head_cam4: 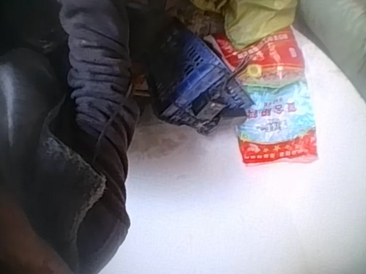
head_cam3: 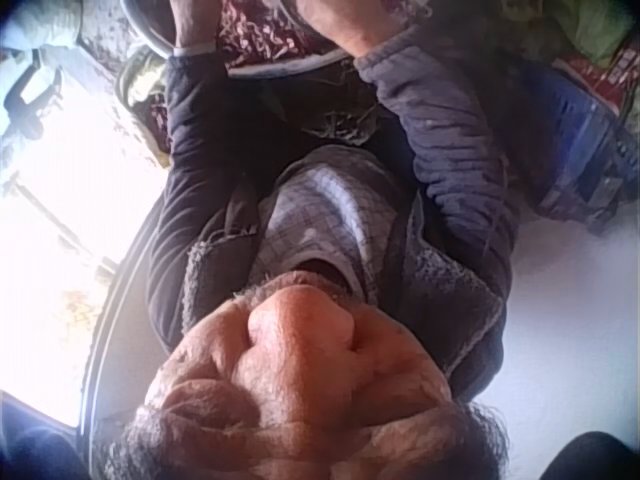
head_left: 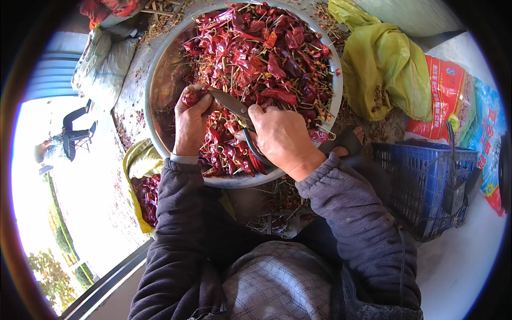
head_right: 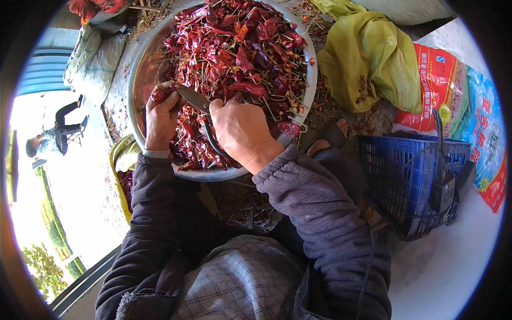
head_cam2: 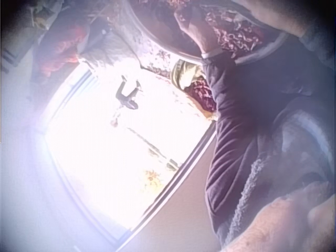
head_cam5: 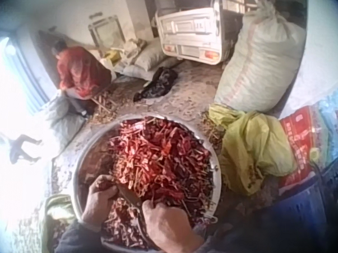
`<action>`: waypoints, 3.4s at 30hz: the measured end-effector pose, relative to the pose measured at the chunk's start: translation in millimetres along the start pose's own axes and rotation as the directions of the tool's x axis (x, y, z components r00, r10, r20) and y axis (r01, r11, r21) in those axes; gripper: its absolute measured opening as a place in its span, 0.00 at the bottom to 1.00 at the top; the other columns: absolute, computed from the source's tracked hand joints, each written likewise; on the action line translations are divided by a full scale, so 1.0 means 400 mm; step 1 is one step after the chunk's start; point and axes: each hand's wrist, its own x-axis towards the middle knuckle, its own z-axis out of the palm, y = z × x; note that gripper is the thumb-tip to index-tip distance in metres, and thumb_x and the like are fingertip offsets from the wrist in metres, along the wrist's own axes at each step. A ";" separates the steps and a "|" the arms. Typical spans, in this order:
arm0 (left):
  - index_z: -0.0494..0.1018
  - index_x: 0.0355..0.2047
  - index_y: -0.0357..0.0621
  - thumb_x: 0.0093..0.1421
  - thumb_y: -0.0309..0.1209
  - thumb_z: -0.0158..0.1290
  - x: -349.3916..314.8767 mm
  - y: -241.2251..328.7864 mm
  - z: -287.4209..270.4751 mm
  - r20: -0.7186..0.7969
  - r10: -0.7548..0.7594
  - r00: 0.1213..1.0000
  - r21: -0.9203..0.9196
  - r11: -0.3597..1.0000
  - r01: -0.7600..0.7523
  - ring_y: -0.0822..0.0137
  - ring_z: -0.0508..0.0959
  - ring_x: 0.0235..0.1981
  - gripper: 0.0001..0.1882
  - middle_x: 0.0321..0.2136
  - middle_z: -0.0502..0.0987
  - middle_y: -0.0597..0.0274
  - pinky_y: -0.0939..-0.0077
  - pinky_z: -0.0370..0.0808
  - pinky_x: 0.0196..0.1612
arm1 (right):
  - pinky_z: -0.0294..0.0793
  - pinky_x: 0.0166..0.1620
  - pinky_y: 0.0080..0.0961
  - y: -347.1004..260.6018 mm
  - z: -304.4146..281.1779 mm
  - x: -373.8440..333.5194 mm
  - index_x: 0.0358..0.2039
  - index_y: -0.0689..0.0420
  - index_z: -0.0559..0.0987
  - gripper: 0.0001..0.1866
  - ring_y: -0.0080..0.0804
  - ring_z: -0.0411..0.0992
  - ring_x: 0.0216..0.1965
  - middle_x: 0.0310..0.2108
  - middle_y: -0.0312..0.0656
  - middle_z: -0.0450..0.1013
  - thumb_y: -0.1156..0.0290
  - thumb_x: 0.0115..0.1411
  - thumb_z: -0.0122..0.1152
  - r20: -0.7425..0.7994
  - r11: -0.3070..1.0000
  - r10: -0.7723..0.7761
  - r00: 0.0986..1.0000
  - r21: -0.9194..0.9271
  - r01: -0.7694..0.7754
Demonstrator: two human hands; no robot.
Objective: The person sits on the floor and uses scissors to trim the stems off dried red chili peppers in a metal bowl. The trimmed peppers are placed into a yellow sack beside the bowl.
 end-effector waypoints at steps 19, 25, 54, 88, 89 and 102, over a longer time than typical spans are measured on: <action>0.76 0.42 0.38 0.67 0.20 0.52 -0.014 0.000 0.033 0.036 -0.146 0.989 -0.238 0.960 0.150 0.67 0.79 0.34 0.06 0.35 0.80 0.61 0.67 0.79 0.44 | 0.77 0.29 0.38 -0.002 0.018 -0.012 0.44 0.59 0.73 0.21 0.45 0.79 0.26 0.25 0.47 0.75 0.55 0.61 0.66 -0.015 0.996 -0.002 1.000 -0.089 0.001; 0.76 0.43 0.38 0.67 0.20 0.51 -0.017 0.003 0.031 0.022 -0.194 0.981 -0.266 0.945 0.193 0.66 0.79 0.34 0.07 0.36 0.80 0.61 0.64 0.80 0.46 | 0.78 0.29 0.35 0.000 0.020 -0.013 0.46 0.60 0.74 0.20 0.41 0.80 0.28 0.28 0.46 0.75 0.61 0.60 0.65 -0.072 0.992 -0.022 0.997 -0.122 0.013; 0.76 0.42 0.35 0.68 0.22 0.50 -0.018 -0.005 0.028 0.099 -0.261 0.960 -0.239 0.930 0.278 0.65 0.76 0.31 0.06 0.35 0.80 0.57 0.67 0.79 0.41 | 0.79 0.27 0.31 0.015 0.034 -0.025 0.48 0.62 0.75 0.17 0.40 0.80 0.25 0.28 0.43 0.77 0.69 0.59 0.60 -0.062 0.981 -0.053 0.997 -0.192 0.040; 0.75 0.45 0.36 0.66 0.19 0.52 -0.029 -0.014 0.047 0.111 -0.288 0.951 -0.204 0.930 0.306 0.64 0.76 0.32 0.09 0.37 0.79 0.57 0.70 0.77 0.40 | 0.77 0.30 0.47 0.021 0.059 -0.021 0.36 0.62 0.73 0.34 0.58 0.77 0.26 0.23 0.54 0.76 0.36 0.60 0.61 -0.105 0.970 0.032 0.994 0.245 -0.005; 0.75 0.45 0.35 0.66 0.19 0.52 -0.031 -0.015 0.051 0.128 -0.301 0.945 -0.190 0.928 0.322 0.65 0.76 0.32 0.08 0.37 0.79 0.57 0.70 0.77 0.40 | 0.77 0.30 0.47 0.022 0.056 -0.021 0.37 0.62 0.73 0.34 0.57 0.78 0.27 0.24 0.54 0.76 0.36 0.61 0.61 -0.102 0.974 0.040 0.994 0.227 -0.016; 0.76 0.34 0.42 0.61 0.30 0.64 0.086 0.076 -0.081 -0.149 0.098 0.984 0.170 0.983 -0.072 0.76 0.67 0.20 0.08 0.22 0.71 0.70 0.82 0.66 0.26 | 0.64 0.20 0.30 0.013 -0.008 0.009 0.25 0.58 0.73 0.28 0.26 0.67 0.14 0.12 0.38 0.66 0.44 0.64 0.65 -0.120 0.810 0.234 0.965 0.573 -0.125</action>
